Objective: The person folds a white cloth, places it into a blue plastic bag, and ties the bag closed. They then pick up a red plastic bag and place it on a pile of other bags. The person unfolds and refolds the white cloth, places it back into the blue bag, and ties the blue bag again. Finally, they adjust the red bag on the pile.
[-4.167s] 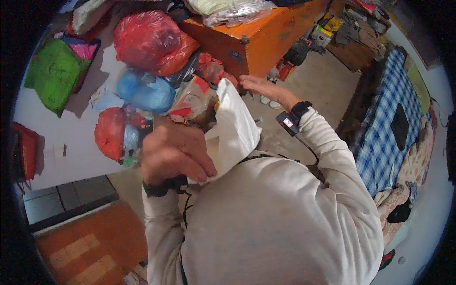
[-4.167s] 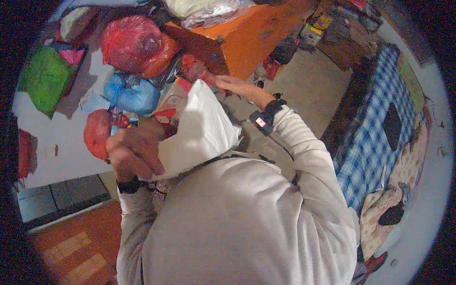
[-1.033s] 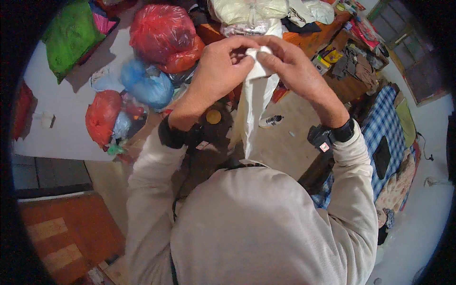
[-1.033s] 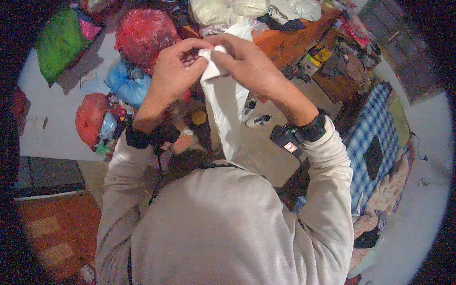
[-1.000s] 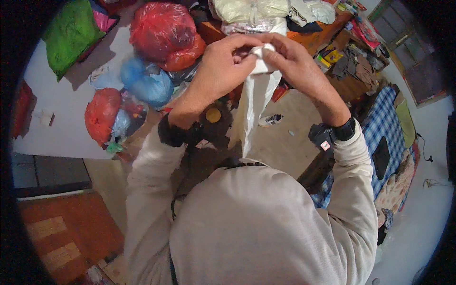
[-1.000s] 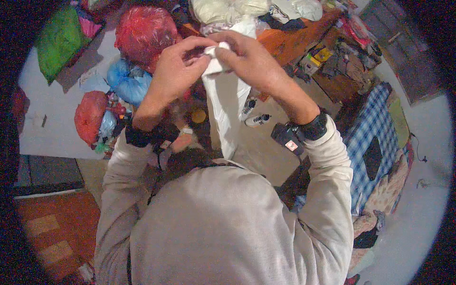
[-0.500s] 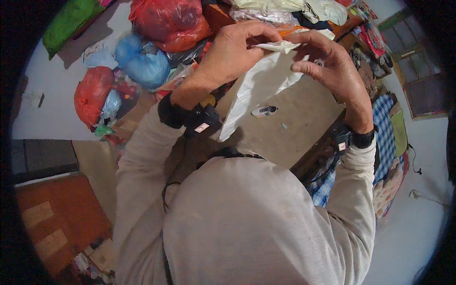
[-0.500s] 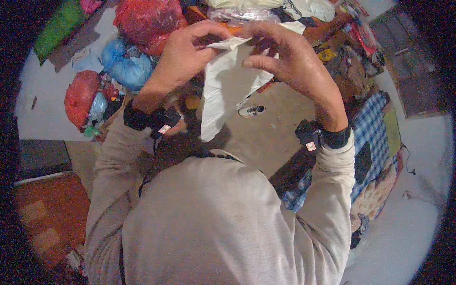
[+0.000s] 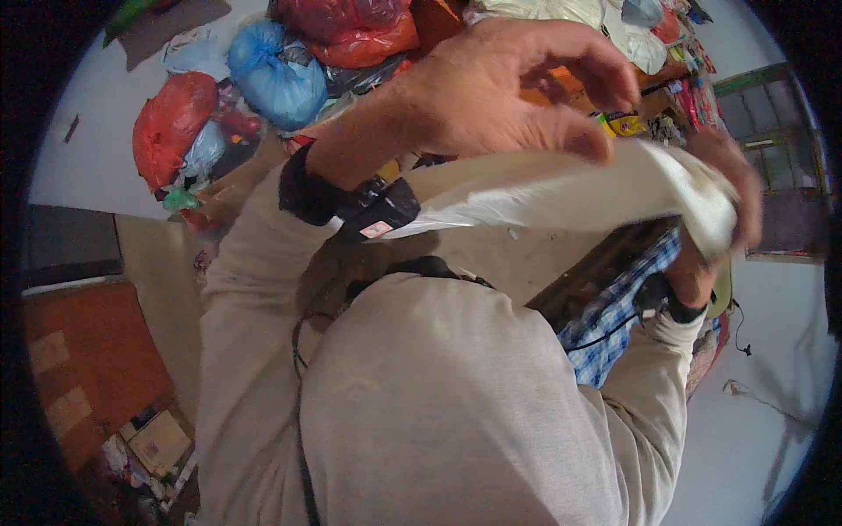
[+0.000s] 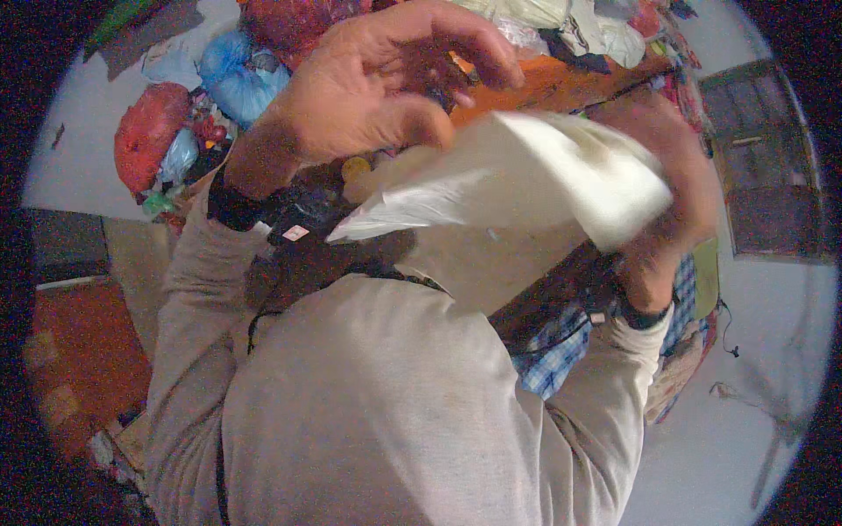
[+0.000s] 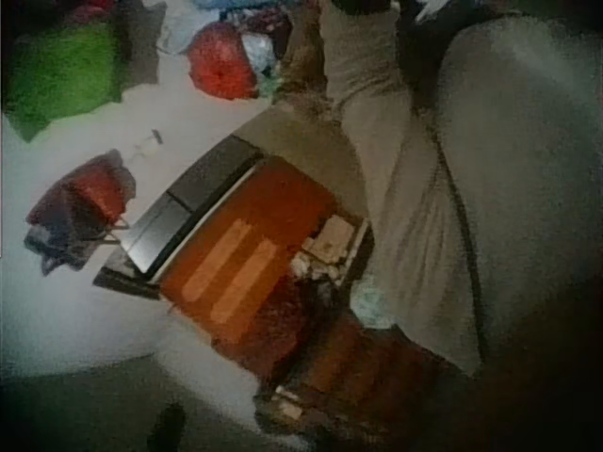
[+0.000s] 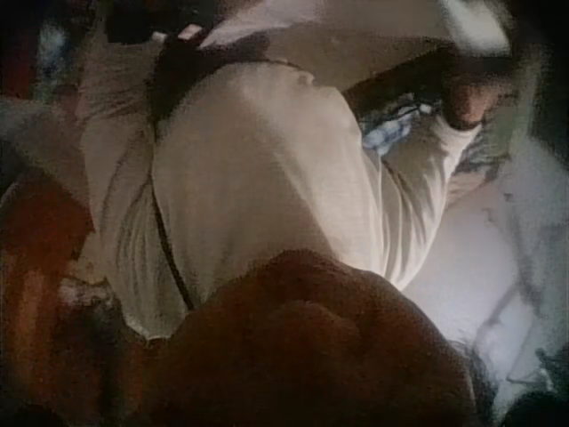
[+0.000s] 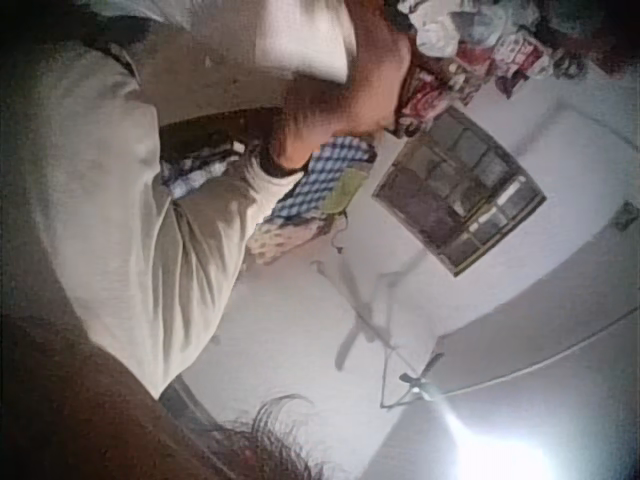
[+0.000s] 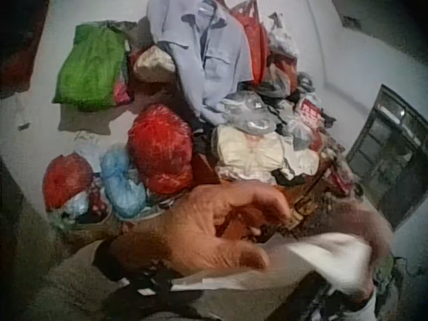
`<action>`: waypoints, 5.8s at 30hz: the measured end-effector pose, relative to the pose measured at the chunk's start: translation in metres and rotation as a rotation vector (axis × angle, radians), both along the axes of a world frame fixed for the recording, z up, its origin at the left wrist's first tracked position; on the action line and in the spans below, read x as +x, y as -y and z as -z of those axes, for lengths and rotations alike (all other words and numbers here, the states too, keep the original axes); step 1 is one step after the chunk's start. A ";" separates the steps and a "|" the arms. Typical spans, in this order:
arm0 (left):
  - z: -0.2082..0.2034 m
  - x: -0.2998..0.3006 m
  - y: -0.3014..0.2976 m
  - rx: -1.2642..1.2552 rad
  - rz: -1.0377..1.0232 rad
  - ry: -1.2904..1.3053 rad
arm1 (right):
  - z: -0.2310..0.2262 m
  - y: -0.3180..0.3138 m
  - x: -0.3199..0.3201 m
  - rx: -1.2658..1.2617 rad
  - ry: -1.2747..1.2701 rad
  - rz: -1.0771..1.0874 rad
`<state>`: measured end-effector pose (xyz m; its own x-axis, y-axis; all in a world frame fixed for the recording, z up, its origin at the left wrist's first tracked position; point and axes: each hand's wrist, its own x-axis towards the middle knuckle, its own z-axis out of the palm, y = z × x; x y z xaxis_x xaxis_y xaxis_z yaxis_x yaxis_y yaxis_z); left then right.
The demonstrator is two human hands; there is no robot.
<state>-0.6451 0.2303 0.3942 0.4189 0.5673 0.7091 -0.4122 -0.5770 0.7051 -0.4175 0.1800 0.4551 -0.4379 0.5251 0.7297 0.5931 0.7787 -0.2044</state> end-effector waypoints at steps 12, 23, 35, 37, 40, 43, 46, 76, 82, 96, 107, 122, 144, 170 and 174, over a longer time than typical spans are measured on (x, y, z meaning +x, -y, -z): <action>0.167 0.020 0.013 -0.084 0.642 -0.693 | -0.080 -0.002 0.057 0.255 -0.568 -0.069; 0.176 -0.013 0.077 -0.323 0.606 -0.763 | 0.141 -0.201 0.003 -0.343 0.415 0.118; 0.142 -0.039 0.072 -0.791 0.551 -0.523 | 0.123 0.013 -0.052 -1.005 0.405 -0.636; 0.152 -0.051 0.074 -0.707 0.507 -0.612 | 0.134 0.029 -0.060 -0.986 0.453 -0.551; 0.162 -0.085 0.084 -0.591 0.461 -0.632 | 0.140 0.039 -0.062 -1.106 0.411 -0.531; 0.164 -0.111 0.093 -0.553 0.360 -0.677 | 0.144 0.041 -0.053 -1.217 0.353 -0.528; 0.163 -0.124 0.099 -0.517 0.258 -0.703 | 0.157 0.039 -0.033 -1.061 0.349 -0.552; 0.161 -0.150 0.112 -0.179 0.067 -0.904 | 0.186 0.101 0.007 -1.489 -0.542 -0.252; 0.149 -0.163 0.134 -0.565 0.111 -0.851 | 0.189 0.109 0.001 -1.452 -0.750 -0.175; 0.095 -0.136 0.114 -0.190 0.140 -0.650 | 0.077 0.071 -0.064 -0.491 0.353 -0.226; 0.033 -0.170 0.092 -0.257 0.463 -0.286 | 0.080 0.053 -0.082 -0.319 0.404 -0.185; 0.137 -0.091 0.036 -0.190 0.496 -0.827 | -0.032 0.048 -0.039 0.278 0.303 0.185; 0.198 -0.146 0.094 -0.648 0.293 -0.809 | 0.234 0.006 -0.100 -0.808 0.475 -0.619; 0.122 -0.179 0.043 -0.865 -0.119 0.063 | 0.109 -0.010 -0.043 -1.452 -0.428 -0.059; 0.142 -0.168 0.048 -0.858 -0.215 0.089 | 0.093 -0.028 -0.041 -1.404 -0.636 -0.056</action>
